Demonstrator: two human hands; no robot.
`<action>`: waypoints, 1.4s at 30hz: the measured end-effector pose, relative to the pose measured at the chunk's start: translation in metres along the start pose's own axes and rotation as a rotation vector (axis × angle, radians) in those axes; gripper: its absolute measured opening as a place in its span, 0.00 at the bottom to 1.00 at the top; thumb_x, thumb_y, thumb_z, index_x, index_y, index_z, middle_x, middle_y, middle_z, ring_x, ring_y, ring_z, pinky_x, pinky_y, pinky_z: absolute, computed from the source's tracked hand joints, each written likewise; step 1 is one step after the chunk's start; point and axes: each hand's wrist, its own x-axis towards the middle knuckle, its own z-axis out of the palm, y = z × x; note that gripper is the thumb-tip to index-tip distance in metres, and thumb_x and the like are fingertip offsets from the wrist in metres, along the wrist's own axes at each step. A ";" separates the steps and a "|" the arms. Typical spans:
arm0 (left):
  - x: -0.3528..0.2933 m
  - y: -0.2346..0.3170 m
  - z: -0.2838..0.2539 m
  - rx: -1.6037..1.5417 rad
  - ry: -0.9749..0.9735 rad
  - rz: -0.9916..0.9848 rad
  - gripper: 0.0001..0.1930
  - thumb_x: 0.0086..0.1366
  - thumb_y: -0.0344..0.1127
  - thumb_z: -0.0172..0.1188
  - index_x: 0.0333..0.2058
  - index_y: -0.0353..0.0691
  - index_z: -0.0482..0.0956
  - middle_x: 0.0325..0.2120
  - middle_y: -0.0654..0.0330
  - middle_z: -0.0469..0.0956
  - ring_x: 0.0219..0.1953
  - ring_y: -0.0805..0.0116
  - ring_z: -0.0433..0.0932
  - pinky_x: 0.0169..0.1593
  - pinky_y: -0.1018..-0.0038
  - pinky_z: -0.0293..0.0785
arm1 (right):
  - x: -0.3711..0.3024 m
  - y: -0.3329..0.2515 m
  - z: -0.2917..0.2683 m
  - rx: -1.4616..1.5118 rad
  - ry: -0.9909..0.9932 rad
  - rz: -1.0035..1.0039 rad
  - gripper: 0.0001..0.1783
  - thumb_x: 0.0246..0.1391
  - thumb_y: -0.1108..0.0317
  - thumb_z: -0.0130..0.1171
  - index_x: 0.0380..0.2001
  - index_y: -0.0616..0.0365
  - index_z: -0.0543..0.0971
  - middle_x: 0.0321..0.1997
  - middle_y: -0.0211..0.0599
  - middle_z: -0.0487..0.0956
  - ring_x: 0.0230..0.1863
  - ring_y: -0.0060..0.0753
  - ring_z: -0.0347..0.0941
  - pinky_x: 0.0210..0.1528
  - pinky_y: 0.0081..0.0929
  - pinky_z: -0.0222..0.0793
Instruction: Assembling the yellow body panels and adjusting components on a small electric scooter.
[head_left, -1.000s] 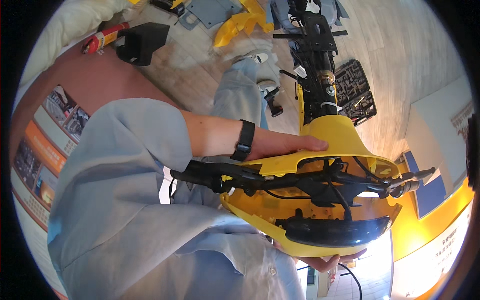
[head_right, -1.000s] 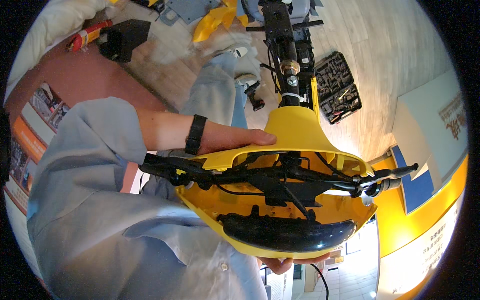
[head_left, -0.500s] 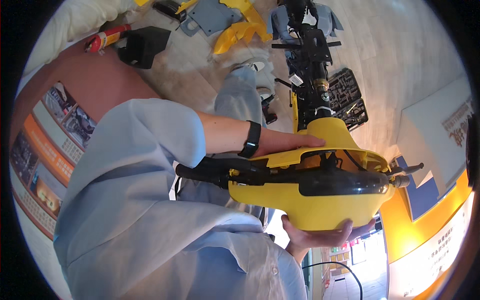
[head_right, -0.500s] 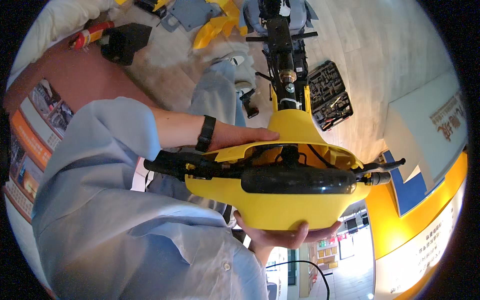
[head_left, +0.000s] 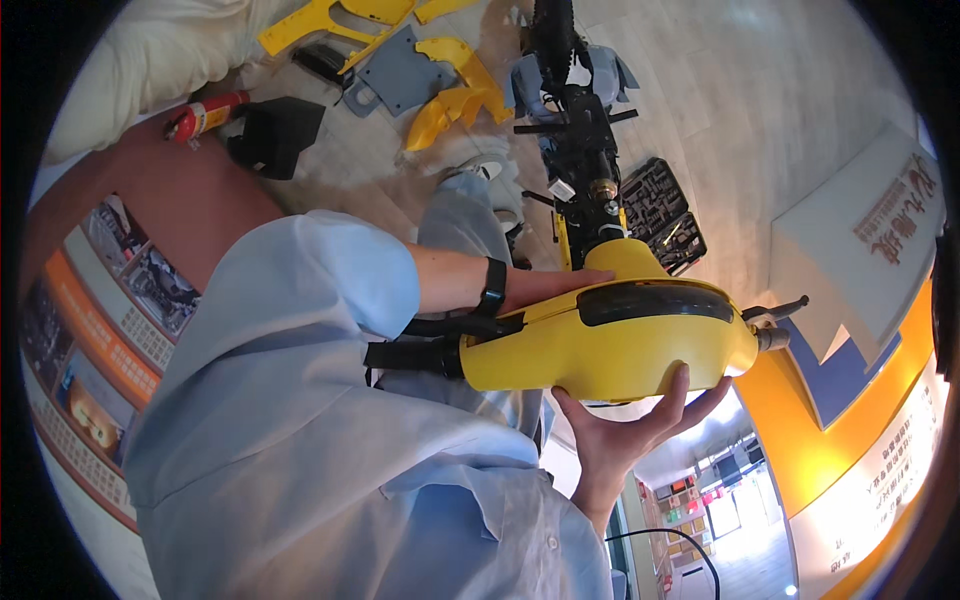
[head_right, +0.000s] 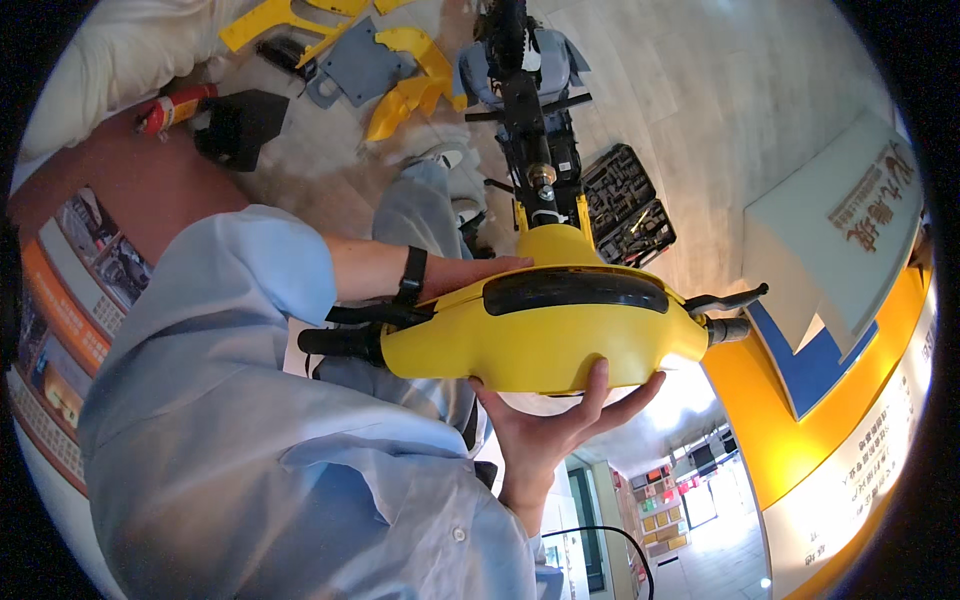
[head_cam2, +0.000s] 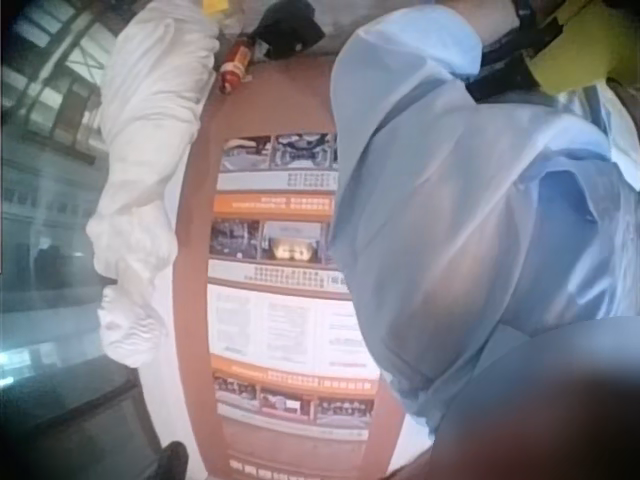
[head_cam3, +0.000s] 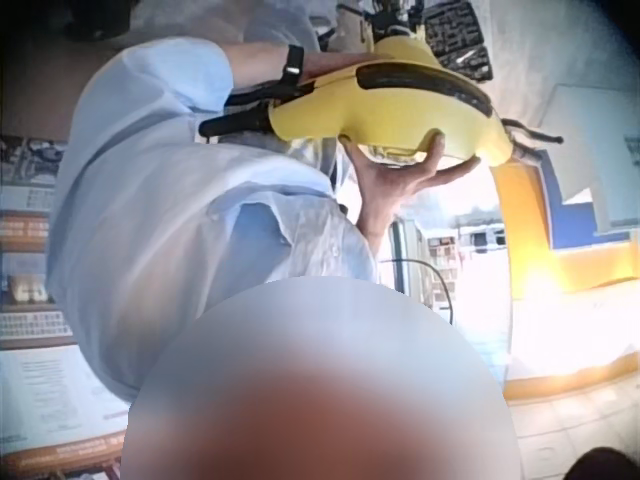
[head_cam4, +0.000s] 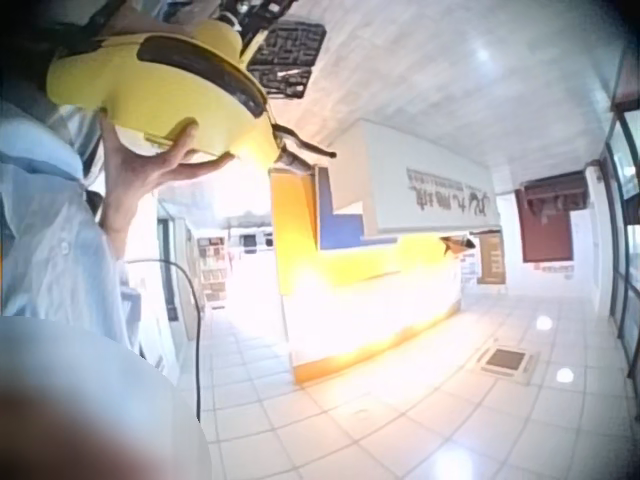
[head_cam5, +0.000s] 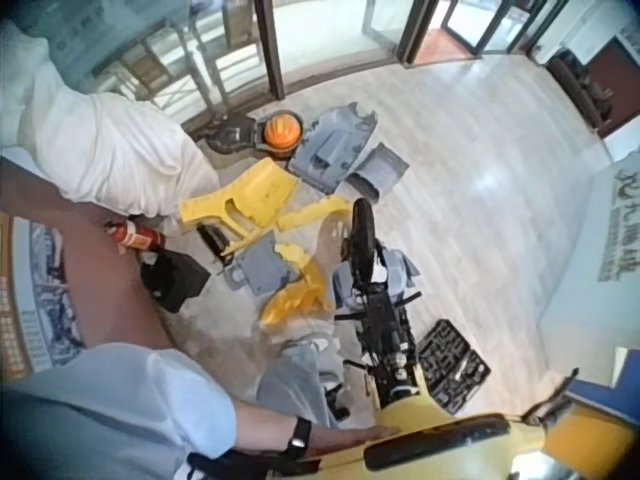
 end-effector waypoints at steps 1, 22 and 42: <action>-0.002 -0.001 -0.001 0.008 -0.005 0.006 0.31 0.67 0.61 0.53 0.60 0.46 0.71 0.53 0.62 0.77 0.48 0.71 0.79 0.53 0.71 0.75 | 0.000 0.000 -0.001 -0.005 0.009 -0.002 0.69 0.19 0.37 0.82 0.66 0.41 0.55 0.75 0.53 0.35 0.75 0.63 0.33 0.71 0.63 0.46; 0.006 -0.006 -0.013 0.146 -0.074 0.177 0.32 0.68 0.61 0.50 0.63 0.46 0.68 0.57 0.61 0.74 0.53 0.71 0.77 0.57 0.71 0.72 | 0.008 0.014 -0.012 -0.132 0.003 -0.224 0.66 0.30 0.25 0.69 0.68 0.44 0.54 0.74 0.58 0.42 0.75 0.69 0.32 0.69 0.70 0.40; -0.006 -0.005 -0.007 -0.006 -0.035 -0.002 0.33 0.67 0.64 0.50 0.60 0.45 0.71 0.53 0.62 0.78 0.48 0.73 0.78 0.51 0.75 0.75 | -0.014 -0.002 -0.028 0.055 0.012 0.028 0.65 0.26 0.42 0.80 0.67 0.48 0.55 0.72 0.63 0.42 0.74 0.68 0.39 0.69 0.60 0.48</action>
